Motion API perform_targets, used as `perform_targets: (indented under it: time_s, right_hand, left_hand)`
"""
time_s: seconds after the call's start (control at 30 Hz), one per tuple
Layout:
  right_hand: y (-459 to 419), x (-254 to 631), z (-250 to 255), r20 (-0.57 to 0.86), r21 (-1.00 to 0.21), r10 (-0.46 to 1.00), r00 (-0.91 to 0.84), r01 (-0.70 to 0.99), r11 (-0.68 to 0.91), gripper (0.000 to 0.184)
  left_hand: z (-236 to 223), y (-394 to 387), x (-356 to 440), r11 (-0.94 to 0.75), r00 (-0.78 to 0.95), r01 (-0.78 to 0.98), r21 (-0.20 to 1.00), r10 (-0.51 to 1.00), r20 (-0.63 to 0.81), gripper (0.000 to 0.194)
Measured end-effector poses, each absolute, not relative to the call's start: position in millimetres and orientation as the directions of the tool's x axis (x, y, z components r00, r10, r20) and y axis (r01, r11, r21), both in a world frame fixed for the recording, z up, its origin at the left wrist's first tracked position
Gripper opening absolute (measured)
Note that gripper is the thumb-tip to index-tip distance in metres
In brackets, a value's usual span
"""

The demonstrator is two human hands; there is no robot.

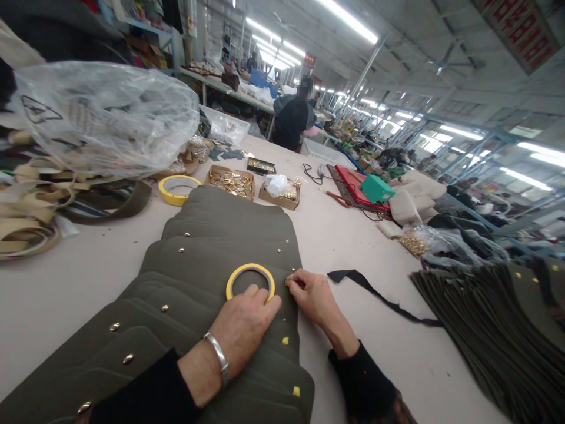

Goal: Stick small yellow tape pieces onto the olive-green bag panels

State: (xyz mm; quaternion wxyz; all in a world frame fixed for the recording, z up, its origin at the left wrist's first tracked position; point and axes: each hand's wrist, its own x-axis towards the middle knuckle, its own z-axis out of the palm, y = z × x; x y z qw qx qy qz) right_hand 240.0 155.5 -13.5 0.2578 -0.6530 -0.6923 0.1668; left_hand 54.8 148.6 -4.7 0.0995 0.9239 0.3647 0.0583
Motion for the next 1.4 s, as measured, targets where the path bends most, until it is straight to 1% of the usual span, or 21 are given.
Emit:
perform_targets:
  time_s: [0.07, 0.17, 0.23, 0.27, 0.33, 0.4, 0.47, 0.5, 0.57, 0.6, 0.7, 0.83, 0.9, 1.0, 1.03, 1.07, 1.13, 1.2, 1.23, 1.33, 1.4]
  right_hand:
    - [157, 241, -16, 0.130, -0.530, 0.991, -0.039, 0.842, 0.103, 0.018]
    - [157, 247, -18, 0.132, -0.528, 0.991, -0.014, 0.845, 0.082, 0.011]
    - [153, 253, -19, 0.191, -0.536, 0.982, 0.015, 0.839, 0.091, 0.021]
    - [151, 257, -18, 0.238, -0.525, 0.971, 0.001, 0.842, 0.128, 0.021]
    - [148, 262, -17, 0.320, -0.451, 0.940, -0.120, 0.853, 0.263, 0.012]
    - [146, 264, -16, 0.339, -0.317, 0.888, -0.309, 0.852, 0.417, 0.013]
    - [148, 262, -14, 0.292, -0.179, 0.840, -0.457, 0.837, 0.518, 0.016]
    - [151, 260, -13, 0.260, -0.130, 0.830, -0.493, 0.834, 0.537, 0.017]
    - [157, 254, -9, 0.196, -0.106, 0.846, -0.496, 0.847, 0.521, 0.017]
    - [160, 252, -7, 0.161, -0.130, 0.870, -0.466, 0.864, 0.486, 0.017]
    - [169, 244, 0, 0.056, -0.270, 0.952, -0.302, 0.913, 0.305, 0.019]
    - [168, 241, 4, 0.000, -0.399, 0.987, -0.163, 0.905, 0.150, 0.021]
    - [159, 242, 5, -0.085, -0.483, 0.983, -0.160, 0.870, 0.100, 0.021]
    - [143, 246, 7, -0.230, -0.604, 0.937, -0.264, 0.793, 0.075, 0.019]
    - [138, 246, 8, -0.219, -0.632, 0.932, -0.287, 0.770, 0.089, 0.019]
    - [133, 246, 9, -0.167, -0.656, 0.945, -0.282, 0.747, 0.107, 0.019]
    - [126, 241, 11, 0.016, -0.703, 0.980, -0.201, 0.695, 0.154, 0.018]
    - [120, 234, 12, 0.196, -0.742, 0.972, -0.132, 0.628, 0.235, 0.018]
    - [119, 231, 12, 0.264, -0.748, 0.955, -0.135, 0.597, 0.291, 0.018]
    - [117, 221, 13, 0.411, -0.691, 0.884, -0.223, 0.557, 0.461, 0.021]
    - [117, 217, 12, 0.461, -0.637, 0.852, -0.250, 0.574, 0.514, 0.021]
  left_hand:
    - [-4, 149, 54, -0.714, 0.730, 0.660, 0.231, 0.683, 0.024, 0.018]
    - [-4, 148, 54, -0.710, 0.726, 0.666, 0.228, 0.687, 0.016, 0.019]
    - [-4, 148, 54, -0.706, 0.721, 0.671, 0.226, 0.693, 0.020, 0.019]
    - [-4, 148, 54, -0.704, 0.718, 0.673, 0.226, 0.695, 0.025, 0.020]
    - [-5, 148, 54, -0.704, 0.716, 0.675, 0.221, 0.697, 0.032, 0.021]
    - [-5, 148, 55, -0.703, 0.714, 0.680, 0.209, 0.699, 0.031, 0.021]
    - [-4, 148, 55, -0.701, 0.711, 0.686, 0.195, 0.703, 0.025, 0.021]
    - [-4, 148, 55, -0.700, 0.710, 0.688, 0.189, 0.704, 0.023, 0.021]
    - [-4, 147, 54, -0.703, 0.711, 0.687, 0.183, 0.703, 0.030, 0.021]
    - [-3, 147, 53, -0.705, 0.712, 0.684, 0.187, 0.701, 0.041, 0.021]
    - [-1, 149, 50, -0.704, 0.708, 0.670, 0.235, 0.701, 0.084, 0.015]
    - [3, 152, 42, -0.687, 0.709, 0.631, 0.360, 0.699, 0.090, 0.013]
    - [3, 152, 37, -0.686, 0.718, 0.599, 0.414, 0.688, 0.100, 0.015]
    - [0, 153, 32, -0.697, 0.715, 0.550, 0.459, 0.678, 0.172, 0.017]
    - [-1, 154, 32, -0.702, 0.703, 0.532, 0.473, 0.678, 0.215, 0.019]
    - [-2, 155, 31, -0.710, 0.687, 0.510, 0.487, 0.676, 0.267, 0.020]
    - [-4, 156, 31, -0.731, 0.643, 0.463, 0.501, 0.666, 0.377, 0.022]
    - [-6, 157, 30, -0.759, 0.608, 0.423, 0.495, 0.643, 0.466, 0.024]
    - [-7, 158, 30, -0.773, 0.601, 0.409, 0.485, 0.628, 0.494, 0.027]
    - [-10, 157, 29, -0.802, 0.604, 0.397, 0.446, 0.594, 0.531, 0.038]
    - [-11, 156, 29, -0.804, 0.612, 0.411, 0.429, 0.593, 0.524, 0.038]
